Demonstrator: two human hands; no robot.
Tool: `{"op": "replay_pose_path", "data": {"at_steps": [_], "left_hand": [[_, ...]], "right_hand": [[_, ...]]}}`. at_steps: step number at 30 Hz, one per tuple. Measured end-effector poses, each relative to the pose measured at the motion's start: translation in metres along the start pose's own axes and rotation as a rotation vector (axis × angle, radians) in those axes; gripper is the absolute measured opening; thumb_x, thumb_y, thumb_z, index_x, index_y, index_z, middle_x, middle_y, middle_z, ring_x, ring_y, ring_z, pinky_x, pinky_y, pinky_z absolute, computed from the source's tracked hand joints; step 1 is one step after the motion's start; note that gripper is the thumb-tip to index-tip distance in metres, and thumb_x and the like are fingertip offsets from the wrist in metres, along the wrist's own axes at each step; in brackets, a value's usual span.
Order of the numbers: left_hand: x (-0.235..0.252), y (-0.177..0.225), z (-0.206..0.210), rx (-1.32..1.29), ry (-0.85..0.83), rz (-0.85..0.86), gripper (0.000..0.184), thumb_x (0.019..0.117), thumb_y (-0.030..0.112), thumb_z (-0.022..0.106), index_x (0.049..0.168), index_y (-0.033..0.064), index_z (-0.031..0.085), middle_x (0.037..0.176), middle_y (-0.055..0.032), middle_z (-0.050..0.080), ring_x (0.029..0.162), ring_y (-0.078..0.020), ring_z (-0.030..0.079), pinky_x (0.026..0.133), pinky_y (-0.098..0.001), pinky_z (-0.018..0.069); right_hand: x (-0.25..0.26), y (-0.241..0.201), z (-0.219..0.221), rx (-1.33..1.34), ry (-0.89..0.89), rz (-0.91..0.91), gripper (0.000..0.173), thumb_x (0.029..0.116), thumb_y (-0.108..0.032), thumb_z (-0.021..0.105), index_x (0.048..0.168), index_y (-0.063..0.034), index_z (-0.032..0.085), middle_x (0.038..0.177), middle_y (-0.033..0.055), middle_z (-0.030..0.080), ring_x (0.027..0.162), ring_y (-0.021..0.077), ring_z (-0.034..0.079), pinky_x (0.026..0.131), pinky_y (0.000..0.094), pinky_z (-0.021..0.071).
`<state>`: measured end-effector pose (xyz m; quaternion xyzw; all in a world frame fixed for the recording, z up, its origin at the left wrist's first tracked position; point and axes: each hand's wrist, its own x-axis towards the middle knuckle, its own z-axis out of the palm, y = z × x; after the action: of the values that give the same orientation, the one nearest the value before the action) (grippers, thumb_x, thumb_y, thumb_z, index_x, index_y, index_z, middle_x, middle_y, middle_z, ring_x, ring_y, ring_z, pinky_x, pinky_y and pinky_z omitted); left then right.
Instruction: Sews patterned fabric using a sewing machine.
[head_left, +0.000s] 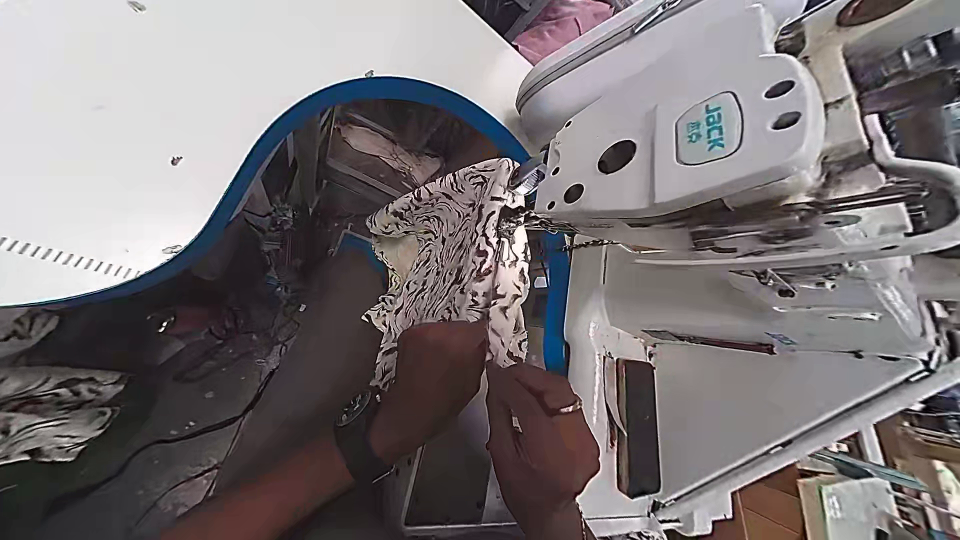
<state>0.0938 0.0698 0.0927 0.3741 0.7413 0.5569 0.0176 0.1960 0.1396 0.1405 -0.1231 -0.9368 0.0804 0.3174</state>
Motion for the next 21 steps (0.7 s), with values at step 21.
{"op": "replay_pose_path", "data": {"at_steps": [21], "left_hand": [[0.044,-0.015,0.025,0.278,0.157,0.116,0.018,0.0947,0.016,0.063,0.091,0.0083,0.079,0.089,-0.0114,0.071,0.076,-0.0249,0.067,0.064,-0.0334,0.054]], "right_hand": [[0.038,0.046,0.05,0.116,0.049,0.118,0.018,0.0962,-0.006,0.051,0.102,0.0058,0.064,0.109,0.0193,0.074,0.11,0.0141,0.071,0.094,0.0218,0.0546]]}}
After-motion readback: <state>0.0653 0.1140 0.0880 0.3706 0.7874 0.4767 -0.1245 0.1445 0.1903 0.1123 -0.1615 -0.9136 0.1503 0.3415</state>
